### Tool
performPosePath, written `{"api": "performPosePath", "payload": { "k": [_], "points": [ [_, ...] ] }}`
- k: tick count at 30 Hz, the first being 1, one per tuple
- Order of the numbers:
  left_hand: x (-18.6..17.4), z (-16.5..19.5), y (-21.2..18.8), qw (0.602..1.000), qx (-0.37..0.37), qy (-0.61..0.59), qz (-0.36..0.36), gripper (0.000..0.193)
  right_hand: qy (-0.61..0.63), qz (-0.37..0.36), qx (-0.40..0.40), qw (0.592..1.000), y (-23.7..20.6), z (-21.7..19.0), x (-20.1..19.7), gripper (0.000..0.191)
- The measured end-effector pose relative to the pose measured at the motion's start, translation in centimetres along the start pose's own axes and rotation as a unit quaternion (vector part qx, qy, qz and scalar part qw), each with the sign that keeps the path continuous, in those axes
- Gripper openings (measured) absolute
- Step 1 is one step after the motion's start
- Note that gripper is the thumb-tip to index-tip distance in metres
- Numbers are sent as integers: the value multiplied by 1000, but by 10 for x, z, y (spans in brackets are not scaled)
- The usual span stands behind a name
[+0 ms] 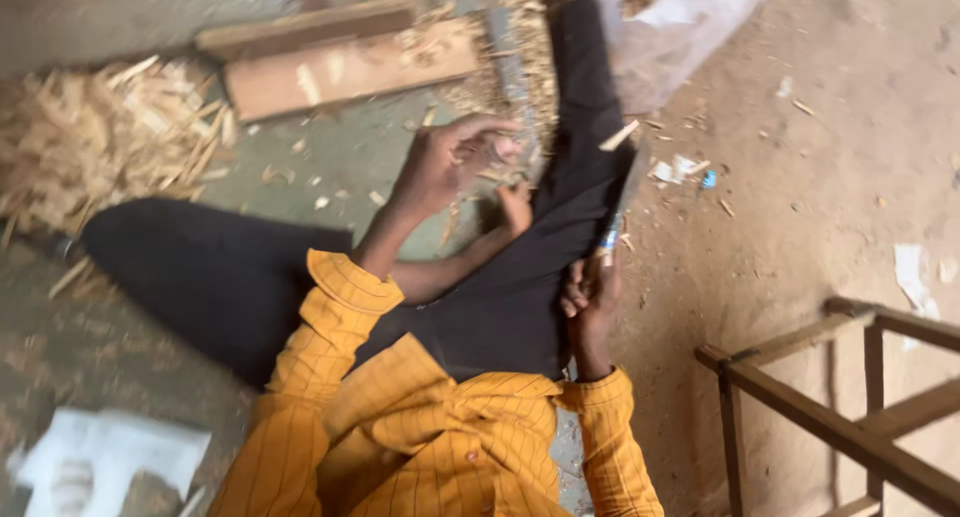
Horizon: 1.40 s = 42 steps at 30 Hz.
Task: The person sits on the floor of a woodworking shop and uses a wide hand scraper to scrape the surface of a wooden board, pausing to pick up small wood offcuts from the floor and place them into a plastic bag. They repeatedly reposition the board and continue scraping across its surface.
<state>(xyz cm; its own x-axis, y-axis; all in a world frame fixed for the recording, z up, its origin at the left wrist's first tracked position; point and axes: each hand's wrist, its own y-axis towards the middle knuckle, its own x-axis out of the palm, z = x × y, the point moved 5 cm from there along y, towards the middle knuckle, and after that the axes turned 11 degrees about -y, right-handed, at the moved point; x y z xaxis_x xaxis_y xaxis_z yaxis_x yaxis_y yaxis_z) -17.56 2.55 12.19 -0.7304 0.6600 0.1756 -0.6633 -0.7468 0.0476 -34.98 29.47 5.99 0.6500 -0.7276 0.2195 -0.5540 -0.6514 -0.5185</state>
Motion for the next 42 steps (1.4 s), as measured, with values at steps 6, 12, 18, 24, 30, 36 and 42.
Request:
{"api": "performPosePath", "payload": {
  "k": [6, 12, 18, 24, 30, 36, 42],
  "points": [
    [27, 5, 64, 994, -42, 98, -8, 23, -5, 42, 13, 999, -3, -8, 7, 55],
    [66, -50, 147, 976, -47, 201, -68, 23, 36, 29, 38, 998, -1, -19, 9, 70],
    [131, -142, 281, 905, 184, 377, -69, 44, 86, -2, 67, 994, 8, -25, 3, 79],
    [236, -254, 288, 863, -32, 382, -329, 67, 168, 12, 30, 985, 11, -24, -9, 83],
    [255, -251, 246, 856, -88, 296, -416, 58, 171, 18, 48, 984, 14, -10, -28, 83],
    [222, -259, 295, 962, -128, 237, -35, 30, 177, 26, 48, 983, 22, -10, -34, 80],
    [233, -294, 330, 899, 39, 435, -43, 43, 192, 38, 78, 977, 20, -1, -38, 84]
  ]
}}
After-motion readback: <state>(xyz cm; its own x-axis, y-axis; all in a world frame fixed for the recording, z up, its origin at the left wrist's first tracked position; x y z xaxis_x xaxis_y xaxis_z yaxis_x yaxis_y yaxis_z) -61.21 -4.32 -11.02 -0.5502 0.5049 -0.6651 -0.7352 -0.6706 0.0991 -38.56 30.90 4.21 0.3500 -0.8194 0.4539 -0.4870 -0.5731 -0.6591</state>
